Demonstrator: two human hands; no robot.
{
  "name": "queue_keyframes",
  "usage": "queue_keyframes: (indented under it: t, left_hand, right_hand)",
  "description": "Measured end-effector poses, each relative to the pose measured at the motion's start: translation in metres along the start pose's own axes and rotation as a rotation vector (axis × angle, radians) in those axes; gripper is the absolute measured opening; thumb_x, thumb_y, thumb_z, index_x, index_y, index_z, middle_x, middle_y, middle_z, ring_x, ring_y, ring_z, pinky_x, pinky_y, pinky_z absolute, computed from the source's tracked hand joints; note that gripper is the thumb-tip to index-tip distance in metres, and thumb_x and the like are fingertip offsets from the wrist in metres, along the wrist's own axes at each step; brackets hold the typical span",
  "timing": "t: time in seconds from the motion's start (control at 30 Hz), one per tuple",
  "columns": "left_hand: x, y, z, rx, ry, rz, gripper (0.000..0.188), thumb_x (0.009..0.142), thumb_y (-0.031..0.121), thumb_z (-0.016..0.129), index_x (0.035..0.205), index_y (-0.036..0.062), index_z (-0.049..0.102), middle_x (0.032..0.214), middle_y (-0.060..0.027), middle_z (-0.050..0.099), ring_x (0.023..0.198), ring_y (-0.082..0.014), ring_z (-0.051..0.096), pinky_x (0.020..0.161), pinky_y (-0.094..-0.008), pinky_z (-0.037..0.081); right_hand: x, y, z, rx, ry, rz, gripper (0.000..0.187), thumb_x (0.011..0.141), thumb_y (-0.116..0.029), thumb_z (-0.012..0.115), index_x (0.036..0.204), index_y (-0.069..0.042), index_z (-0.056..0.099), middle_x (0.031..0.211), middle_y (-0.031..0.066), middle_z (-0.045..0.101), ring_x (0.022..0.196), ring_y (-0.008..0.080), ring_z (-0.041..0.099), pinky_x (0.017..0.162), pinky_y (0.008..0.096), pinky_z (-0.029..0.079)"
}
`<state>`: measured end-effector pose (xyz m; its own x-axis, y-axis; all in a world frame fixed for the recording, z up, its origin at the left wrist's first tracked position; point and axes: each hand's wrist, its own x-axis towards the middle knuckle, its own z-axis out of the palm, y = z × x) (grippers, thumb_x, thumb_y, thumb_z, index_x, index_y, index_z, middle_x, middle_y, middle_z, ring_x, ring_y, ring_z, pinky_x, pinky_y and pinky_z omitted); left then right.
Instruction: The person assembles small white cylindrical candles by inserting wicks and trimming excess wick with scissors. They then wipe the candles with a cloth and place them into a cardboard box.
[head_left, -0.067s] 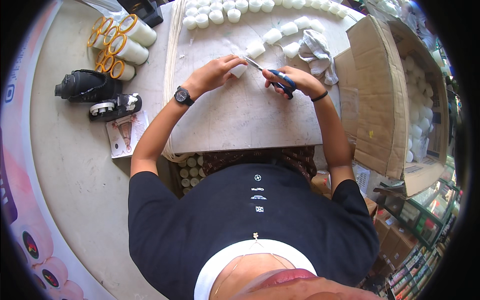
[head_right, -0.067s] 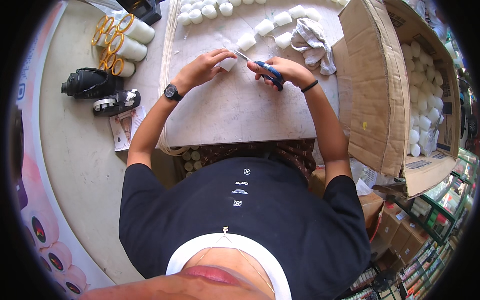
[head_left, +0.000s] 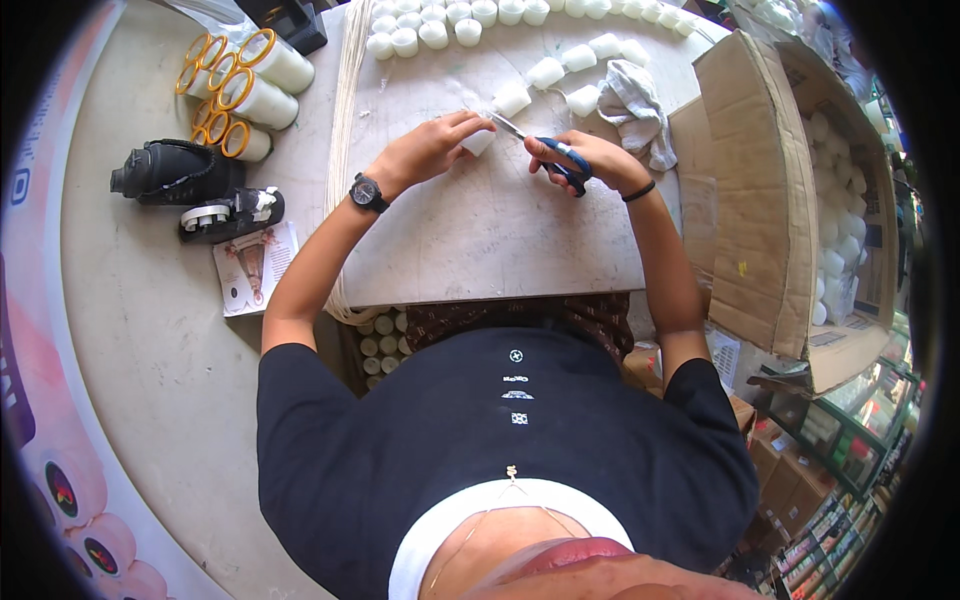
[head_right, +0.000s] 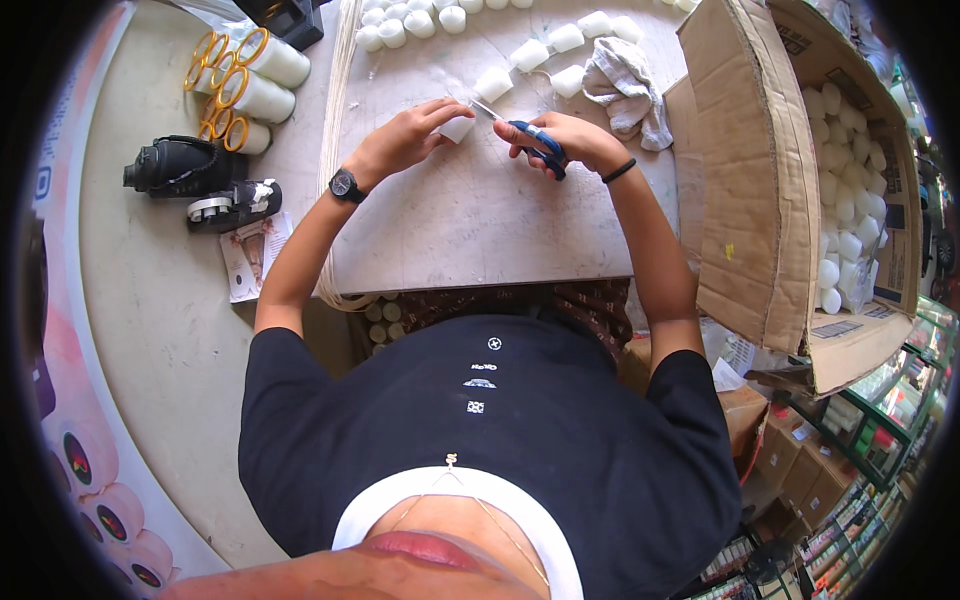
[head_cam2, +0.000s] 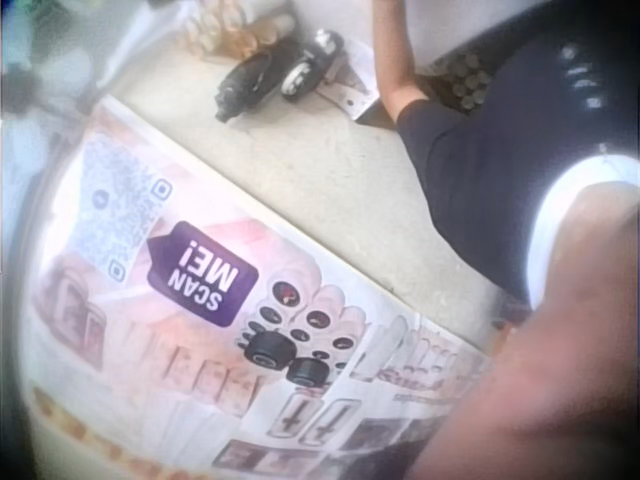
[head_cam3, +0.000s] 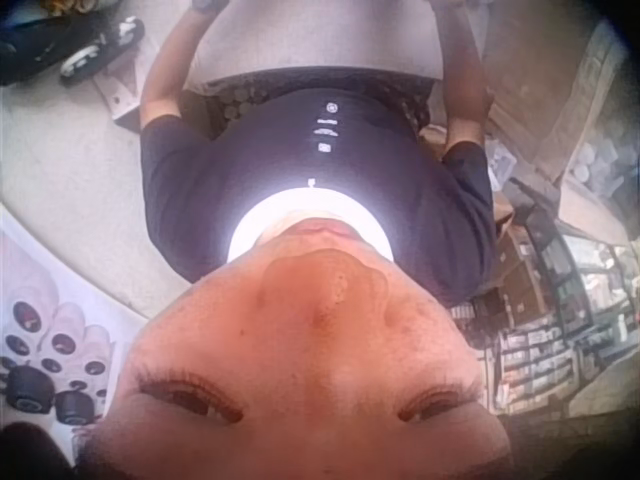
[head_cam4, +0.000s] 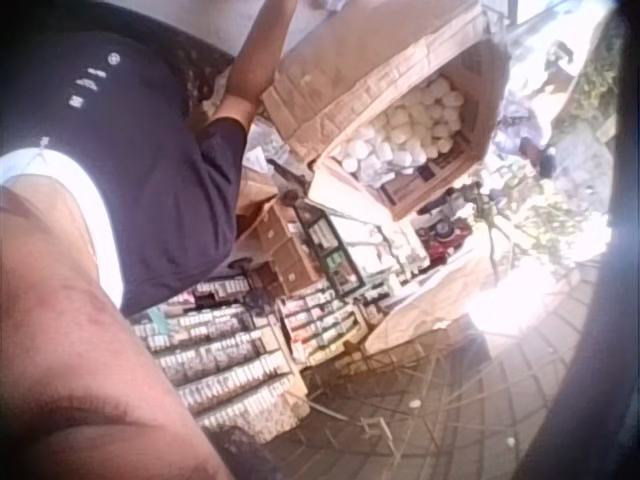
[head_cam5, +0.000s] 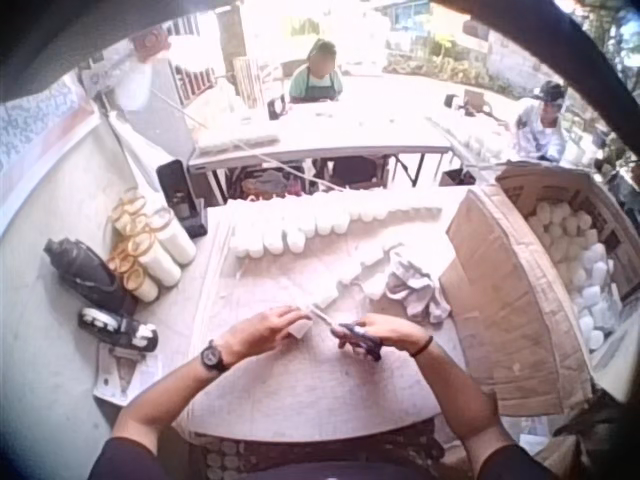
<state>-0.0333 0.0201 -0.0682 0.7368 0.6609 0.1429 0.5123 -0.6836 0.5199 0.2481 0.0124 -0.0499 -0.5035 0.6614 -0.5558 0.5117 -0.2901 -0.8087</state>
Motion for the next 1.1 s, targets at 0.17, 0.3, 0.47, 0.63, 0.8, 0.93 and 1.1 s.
queue_keyframes:
  t: [0.17, 0.3, 0.47, 0.63, 0.8, 0.93, 1.1]
  left_hand:
    - [-0.001, -0.005, 0.007, 0.029, 0.012, 0.055, 0.052, 0.08, -0.003, 0.071, 0.128, 0.009, 0.055, 0.125, -0.01, 0.061, 0.11, -0.0339, 0.062, 0.094, -0.039, 0.055]
    - [0.0, -0.002, 0.007, 0.037, 0.001, 0.052, 0.053, 0.079, -0.003, 0.071, 0.128, 0.0094, 0.055, 0.125, -0.0093, 0.06, 0.109, -0.0338, 0.062, 0.094, -0.0391, 0.055]
    - [-0.002, -0.001, 0.008, 0.066, 0.007, 0.066, 0.052, 0.08, -0.003, 0.071, 0.128, 0.0098, 0.054, 0.125, -0.0091, 0.06, 0.107, -0.0338, 0.064, 0.092, -0.0389, 0.056]
    - [-0.003, 0.001, -0.004, 0.011, 0.136, -0.002, 0.054, 0.08, -0.001, 0.073, 0.129, 0.0107, 0.055, 0.126, -0.0115, 0.06, 0.111, -0.034, 0.064, 0.093, -0.0387, 0.057]
    - [0.044, -0.032, -0.018, 0.19, 0.481, 0.058, 0.054, 0.077, 0.008, 0.08, 0.126, 0.0154, 0.059, 0.123, -0.0088, 0.062, 0.11, -0.0325, 0.065, 0.093, -0.0408, 0.058]
    - [0.102, -0.074, -0.006, 0.679, 0.556, 0.117, 0.041, 0.081, 0.018, 0.078, 0.119, 0.0233, 0.062, 0.116, -0.0042, 0.063, 0.112, -0.0251, 0.061, 0.1, -0.0401, 0.05]
    - [0.128, -0.101, 0.007, 0.972, 0.503, 0.063, 0.029, 0.085, 0.032, 0.073, 0.112, 0.0277, 0.065, 0.119, 0.0009, 0.059, 0.124, -0.0215, 0.051, 0.11, -0.0432, 0.038]
  right_hand:
    - [0.009, -0.002, -0.002, -0.016, -0.005, -0.008, 0.086, 0.076, -0.085, 0.058, 0.093, -0.001, 0.072, 0.061, -0.0023, 0.055, 0.052, 0.0073, 0.055, 0.047, 0.0215, 0.041]
    - [0.012, -0.004, -0.003, -0.015, -0.006, 0.001, 0.076, 0.082, -0.075, 0.063, 0.095, -0.001, 0.072, 0.06, -0.0037, 0.053, 0.05, 0.0059, 0.052, 0.045, 0.0213, 0.04]
    - [0.008, -0.005, -0.004, -0.039, 0.008, -0.023, 0.064, 0.086, -0.064, 0.067, 0.094, -0.001, 0.072, 0.056, -0.0045, 0.05, 0.045, 0.0057, 0.049, 0.04, 0.0228, 0.038]
    - [-0.018, -0.001, -0.001, 0.057, 0.079, -0.022, 0.062, 0.088, -0.061, 0.067, 0.095, 0.001, 0.072, 0.054, -0.0046, 0.048, 0.04, 0.0055, 0.048, 0.039, 0.0212, 0.036]
    - [-0.048, 0.009, 0.006, 0.221, 0.14, -0.016, 0.053, 0.087, -0.057, 0.071, 0.081, -0.005, 0.067, 0.052, -0.0041, 0.048, 0.041, 0.0047, 0.048, 0.039, 0.0217, 0.038]
    - [-0.049, 0.022, 0.016, 0.225, 0.124, -0.036, 0.05, 0.088, -0.055, 0.071, 0.075, -0.007, 0.063, 0.052, -0.0044, 0.048, 0.042, 0.0048, 0.048, 0.04, 0.022, 0.039]
    - [-0.066, 0.018, 0.022, 0.23, 0.116, -0.018, 0.04, 0.094, -0.043, 0.069, 0.078, -0.008, 0.058, 0.055, -0.006, 0.047, 0.043, 0.0031, 0.046, 0.04, 0.0204, 0.038]
